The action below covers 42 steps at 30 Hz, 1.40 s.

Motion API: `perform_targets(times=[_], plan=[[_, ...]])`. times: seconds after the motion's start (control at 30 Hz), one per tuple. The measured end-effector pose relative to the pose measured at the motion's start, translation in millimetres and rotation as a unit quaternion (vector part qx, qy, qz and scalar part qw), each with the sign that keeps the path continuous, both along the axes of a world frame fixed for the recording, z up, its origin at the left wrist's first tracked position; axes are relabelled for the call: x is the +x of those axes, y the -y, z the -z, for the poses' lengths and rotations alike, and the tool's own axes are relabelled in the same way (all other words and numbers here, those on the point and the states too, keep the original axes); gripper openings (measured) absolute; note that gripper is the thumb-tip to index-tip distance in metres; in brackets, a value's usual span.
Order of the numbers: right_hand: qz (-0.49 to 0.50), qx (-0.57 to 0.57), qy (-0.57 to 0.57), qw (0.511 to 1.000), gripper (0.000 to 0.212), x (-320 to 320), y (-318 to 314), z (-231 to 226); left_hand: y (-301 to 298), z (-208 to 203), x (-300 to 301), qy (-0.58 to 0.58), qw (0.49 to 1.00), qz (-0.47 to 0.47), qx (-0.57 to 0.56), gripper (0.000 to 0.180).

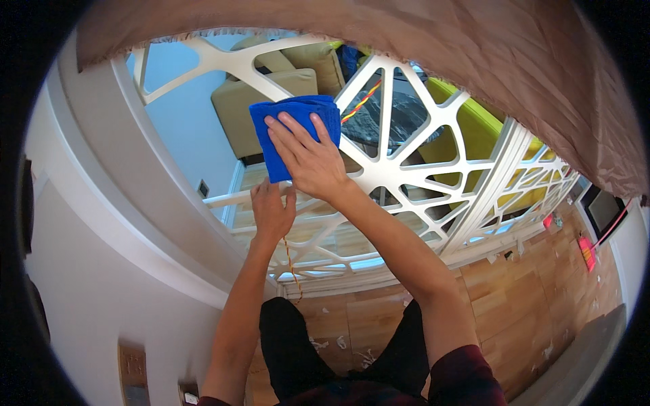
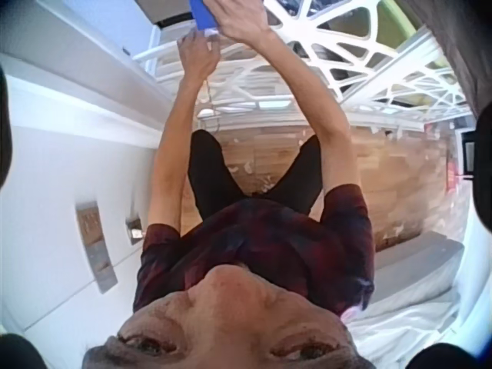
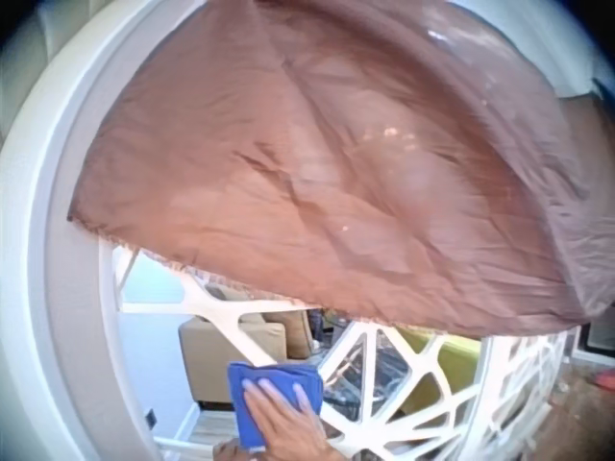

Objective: The person wipes a wall-mounted electrical panel and adjacent wall with a blue cloth, then cleans a padded headboard and a white decorative partition. The person uses a blue cloth to wipe each surface in sequence.

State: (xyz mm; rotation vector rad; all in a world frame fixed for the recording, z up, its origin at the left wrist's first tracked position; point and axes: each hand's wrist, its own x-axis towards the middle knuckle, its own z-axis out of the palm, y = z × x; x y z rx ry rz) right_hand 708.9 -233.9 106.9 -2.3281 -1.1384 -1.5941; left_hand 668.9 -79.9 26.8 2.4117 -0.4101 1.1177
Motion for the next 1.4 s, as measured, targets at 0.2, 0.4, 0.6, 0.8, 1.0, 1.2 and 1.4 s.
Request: perform_targets(times=[0.2, 0.4, 0.6, 0.8, 1.0, 1.2, 1.4], plan=[[0.039, 0.066, 0.059, 0.995, 0.084, 12.3, 45.9, -4.0, 1.1, 2.7, 1.3, 0.024, 1.000, 0.008, -0.012, 0.054], [0.080, 0.180, 0.113, 0.974, 0.076, 18.4, 78.4, -33.1, -3.4, 2.0, -2.4, 0.006, 0.998, 0.054, -0.036, 0.052], [0.055, 0.109, 0.012, 0.992, 0.099, 3.2, 43.4, 12.6, -13.0, -9.0, -6.1, -0.039, 0.991, 0.095, -0.086, 0.052], [0.009, 0.018, -0.018, 1.000, 0.070, -10.2, -6.4, 53.6, -39.7, -19.8, -10.0, -0.048, 0.959, 0.119, -0.252, 0.043], [-0.042, -0.065, -0.056, 0.995, 0.061, -23.0, -29.6, 129.8, -52.7, -30.2, -11.7, -0.061, 0.993, -0.026, -0.099, 0.025], [0.008, -0.103, -0.057, 0.993, 0.057, -23.1, 25.0, 133.8, -65.3, -17.5, -5.9, -0.067, 0.995, -0.056, -0.039, 0.037], [0.119, -0.030, -0.102, 0.987, 0.068, -20.1, 131.4, 163.7, -57.3, -13.7, -12.2, -0.037, 0.998, -0.056, 0.000, 0.042]])
